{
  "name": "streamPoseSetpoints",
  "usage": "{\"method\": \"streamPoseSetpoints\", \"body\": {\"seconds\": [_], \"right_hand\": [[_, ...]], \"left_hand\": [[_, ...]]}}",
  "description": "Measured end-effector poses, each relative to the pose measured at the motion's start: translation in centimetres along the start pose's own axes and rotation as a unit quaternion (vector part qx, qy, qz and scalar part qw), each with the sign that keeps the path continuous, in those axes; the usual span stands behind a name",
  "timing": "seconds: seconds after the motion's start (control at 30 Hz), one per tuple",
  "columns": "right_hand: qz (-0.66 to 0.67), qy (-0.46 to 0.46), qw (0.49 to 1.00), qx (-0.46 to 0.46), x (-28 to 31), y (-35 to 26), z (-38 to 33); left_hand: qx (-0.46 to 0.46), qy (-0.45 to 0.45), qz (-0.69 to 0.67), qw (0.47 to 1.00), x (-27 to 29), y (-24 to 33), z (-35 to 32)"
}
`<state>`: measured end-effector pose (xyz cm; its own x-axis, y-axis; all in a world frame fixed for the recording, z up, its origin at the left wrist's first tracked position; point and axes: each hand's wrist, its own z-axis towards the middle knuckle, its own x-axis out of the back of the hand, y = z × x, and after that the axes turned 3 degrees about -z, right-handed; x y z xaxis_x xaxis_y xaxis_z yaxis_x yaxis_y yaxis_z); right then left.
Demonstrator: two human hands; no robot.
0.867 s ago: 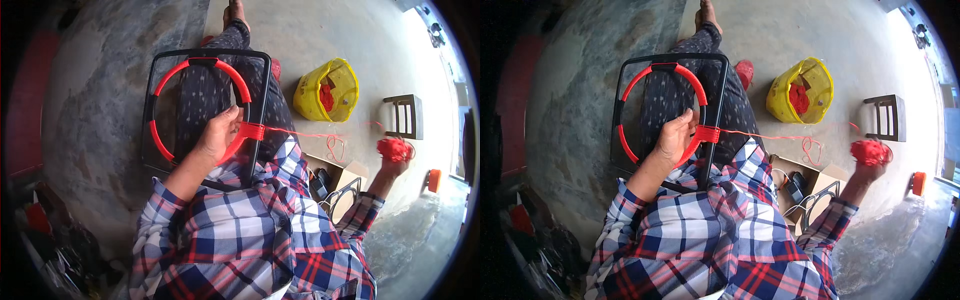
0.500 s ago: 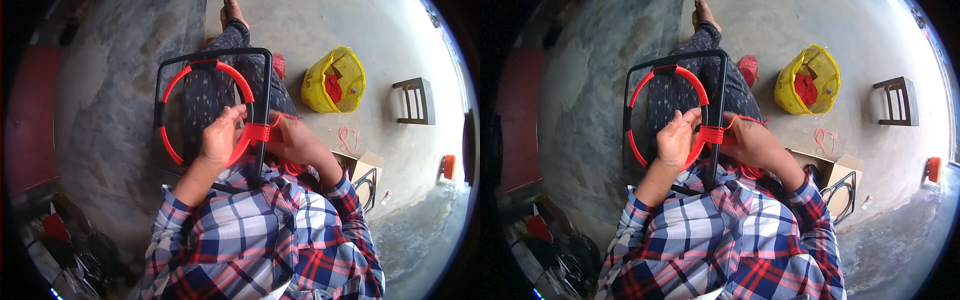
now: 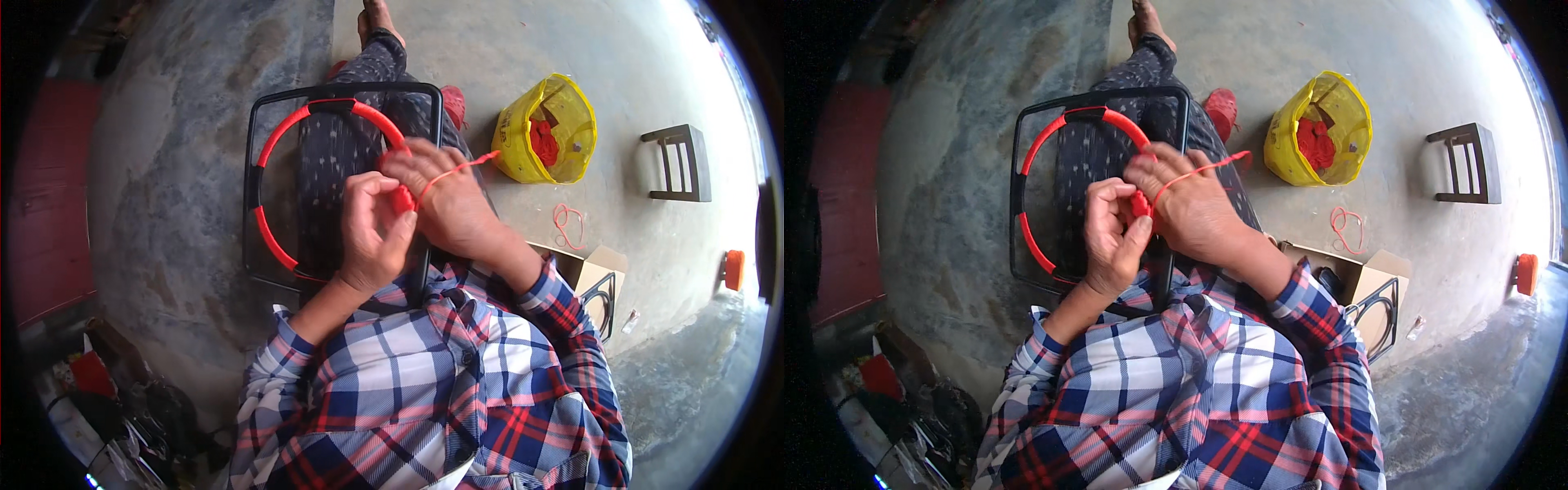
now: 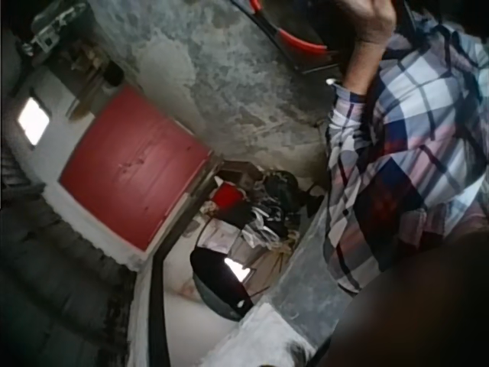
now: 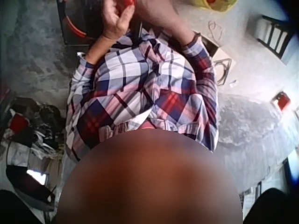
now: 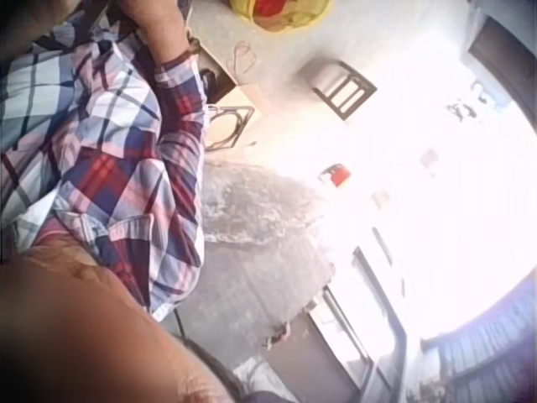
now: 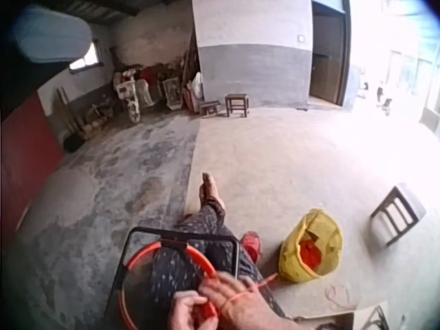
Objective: Winding red twine around a circular red plastic frame to secure or decorate it.
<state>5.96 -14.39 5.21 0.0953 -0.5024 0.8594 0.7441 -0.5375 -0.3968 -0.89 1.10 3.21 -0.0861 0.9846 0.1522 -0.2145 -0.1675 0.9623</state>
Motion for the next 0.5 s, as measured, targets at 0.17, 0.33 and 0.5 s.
{"method": "streamPoseSetpoints", "body": {"seconds": [0.17, 0.33, 0.5], "right_hand": [[0.46, 0.127, 0.869, -0.13, 0.0, 1.6, -1.1], [0.321, 0.1, 0.919, -0.205, 4.9, 6.5, -4.6], [0.204, -0.228, 0.925, -0.226, 5.5, 8.1, -9.3]], "left_hand": [[0.027, 0.038, -0.156, 0.987, 0.0, 0.3, 0.1], [0.152, 0.052, -0.242, 0.957, 0.1, -0.4, 0.5], [0.326, 0.064, -0.326, 0.885, 0.8, -1.1, 1.2]]}}
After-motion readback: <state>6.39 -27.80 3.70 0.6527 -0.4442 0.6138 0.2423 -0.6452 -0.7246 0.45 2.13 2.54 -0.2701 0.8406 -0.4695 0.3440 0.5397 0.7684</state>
